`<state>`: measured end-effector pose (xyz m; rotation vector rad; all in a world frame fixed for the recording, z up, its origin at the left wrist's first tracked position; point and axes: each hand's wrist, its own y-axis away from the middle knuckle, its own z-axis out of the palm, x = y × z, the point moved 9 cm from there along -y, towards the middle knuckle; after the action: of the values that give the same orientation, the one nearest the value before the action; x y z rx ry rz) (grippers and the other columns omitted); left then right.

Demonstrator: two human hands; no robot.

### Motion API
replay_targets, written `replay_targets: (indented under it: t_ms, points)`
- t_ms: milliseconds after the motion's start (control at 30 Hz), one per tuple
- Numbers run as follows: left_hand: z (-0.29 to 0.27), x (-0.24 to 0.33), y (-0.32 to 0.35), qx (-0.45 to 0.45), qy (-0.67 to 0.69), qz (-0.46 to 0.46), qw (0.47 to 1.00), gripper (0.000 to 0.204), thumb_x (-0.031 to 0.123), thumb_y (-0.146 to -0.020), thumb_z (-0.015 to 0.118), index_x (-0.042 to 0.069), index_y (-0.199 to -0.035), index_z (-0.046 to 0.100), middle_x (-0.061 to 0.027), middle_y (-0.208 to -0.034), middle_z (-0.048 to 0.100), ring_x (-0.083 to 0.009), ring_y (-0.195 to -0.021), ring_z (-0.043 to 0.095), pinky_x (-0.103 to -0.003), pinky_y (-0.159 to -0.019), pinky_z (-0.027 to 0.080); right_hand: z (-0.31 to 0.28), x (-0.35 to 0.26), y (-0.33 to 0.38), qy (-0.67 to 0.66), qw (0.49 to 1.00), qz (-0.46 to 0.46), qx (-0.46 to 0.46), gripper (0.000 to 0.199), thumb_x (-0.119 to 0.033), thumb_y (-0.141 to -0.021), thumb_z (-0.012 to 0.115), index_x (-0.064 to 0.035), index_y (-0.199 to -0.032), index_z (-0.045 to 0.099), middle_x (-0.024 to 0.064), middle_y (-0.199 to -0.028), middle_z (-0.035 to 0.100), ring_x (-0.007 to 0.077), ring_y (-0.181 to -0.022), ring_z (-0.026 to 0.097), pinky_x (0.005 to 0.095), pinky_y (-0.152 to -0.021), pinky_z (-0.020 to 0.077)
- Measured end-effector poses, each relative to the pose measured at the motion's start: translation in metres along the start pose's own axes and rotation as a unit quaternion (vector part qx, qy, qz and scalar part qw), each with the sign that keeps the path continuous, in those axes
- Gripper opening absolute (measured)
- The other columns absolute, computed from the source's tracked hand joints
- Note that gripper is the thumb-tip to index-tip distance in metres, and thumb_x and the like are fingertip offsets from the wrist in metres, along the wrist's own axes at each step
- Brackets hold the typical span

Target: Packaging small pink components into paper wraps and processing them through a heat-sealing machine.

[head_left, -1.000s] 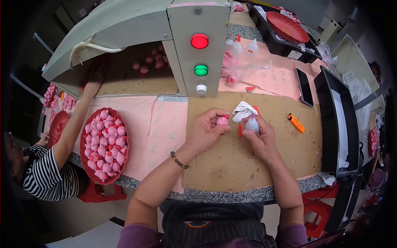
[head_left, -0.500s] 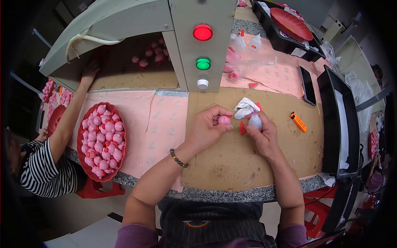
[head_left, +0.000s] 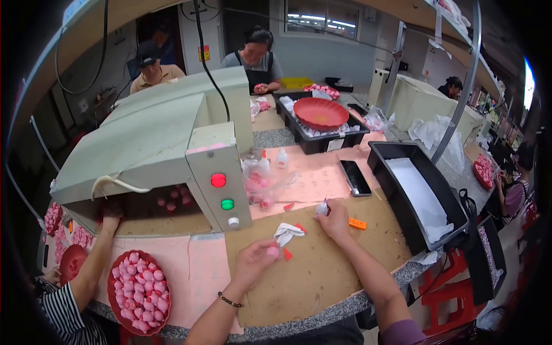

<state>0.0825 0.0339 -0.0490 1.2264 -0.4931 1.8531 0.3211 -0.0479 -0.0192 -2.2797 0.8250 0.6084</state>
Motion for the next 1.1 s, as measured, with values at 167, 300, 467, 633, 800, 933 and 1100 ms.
replay_targets:
  t_ms: [167,300,467,633,800,933,1100]
  points:
    - [0.007,0.023,-0.015,-0.041,0.105,0.035,0.993,0.034,0.003,-0.084,0.058,0.002,-0.117,0.049,-0.0057,-0.093,0.055,-0.0149,-0.078,0.055,-0.025,-0.065,0.046,-0.055,-0.033,0.004,-0.083,0.988,-0.080,0.104,0.041,-0.003,-0.067,0.068,0.0005,-0.103,0.049,0.0103,-0.094,0.050,0.0200,-0.090,0.048,0.0301,-0.079,0.0404]
    - [0.003,0.019,-0.025,-0.075,0.149,0.036,0.985,0.035,0.007,-0.089,0.054,0.003,-0.123,0.048,-0.0094,-0.103,0.057,-0.0156,-0.084,0.059,-0.027,-0.074,0.051,-0.019,-0.070,0.029,-0.312,0.939,-0.057,-0.137,0.029,0.001,-0.072,0.065,-0.0005,-0.098,0.053,0.0014,-0.089,0.051,0.0079,-0.076,0.048,0.0216,-0.070,0.0395]
    - [-0.003,0.007,-0.018,-0.039,0.206,-0.007,0.978,0.032,0.012,-0.092,0.050,0.003,-0.122,0.048,-0.0130,-0.110,0.056,-0.0187,-0.086,0.061,-0.029,-0.079,0.053,0.013,-0.142,0.064,-0.329,0.900,-0.146,-0.246,0.028,-0.004,-0.075,0.067,-0.0012,-0.101,0.055,0.0009,-0.079,0.052,0.0090,-0.074,0.051,0.0223,-0.067,0.0407]
    - [-0.017,0.006,-0.017,-0.020,0.203,0.012,0.979,0.026,0.017,-0.091,0.052,0.003,-0.112,0.050,-0.0089,-0.095,0.058,-0.0192,-0.083,0.061,-0.030,-0.076,0.054,0.022,-0.127,0.067,-0.173,0.948,-0.194,-0.186,0.023,-0.003,-0.076,0.065,0.0000,-0.095,0.054,0.0082,-0.084,0.053,0.0166,-0.076,0.056,0.0286,-0.065,0.0448]
    - [-0.021,0.003,-0.020,-0.026,0.219,0.012,0.975,0.026,0.016,-0.091,0.054,0.003,-0.113,0.050,-0.0087,-0.094,0.057,-0.0184,-0.082,0.060,-0.030,-0.074,0.053,0.024,-0.138,0.071,-0.055,0.949,-0.260,-0.167,0.022,-0.006,-0.070,0.066,-0.0015,-0.087,0.052,0.0120,-0.076,0.052,0.0324,-0.070,0.054,0.0397,-0.063,0.0438]
    - [-0.011,0.007,-0.020,-0.010,0.222,-0.015,0.975,0.031,0.012,-0.090,0.054,0.004,-0.119,0.048,-0.0117,-0.105,0.058,-0.0173,-0.084,0.059,-0.028,-0.075,0.051,0.037,-0.124,0.078,-0.031,0.951,-0.213,-0.223,0.019,-0.001,-0.072,0.064,-0.0016,-0.085,0.051,0.0122,-0.078,0.053,0.0285,-0.073,0.056,0.0352,-0.061,0.0444]
    - [-0.009,0.004,-0.020,-0.049,0.182,-0.001,0.982,0.035,0.004,-0.087,0.054,0.002,-0.122,0.047,-0.0132,-0.110,0.057,-0.0176,-0.089,0.059,-0.030,-0.079,0.050,0.025,-0.108,0.058,-0.179,0.950,-0.123,-0.223,0.013,0.004,-0.078,0.060,-0.0009,-0.086,0.053,0.0087,-0.087,0.054,0.0148,-0.073,0.056,0.0252,-0.060,0.0435]
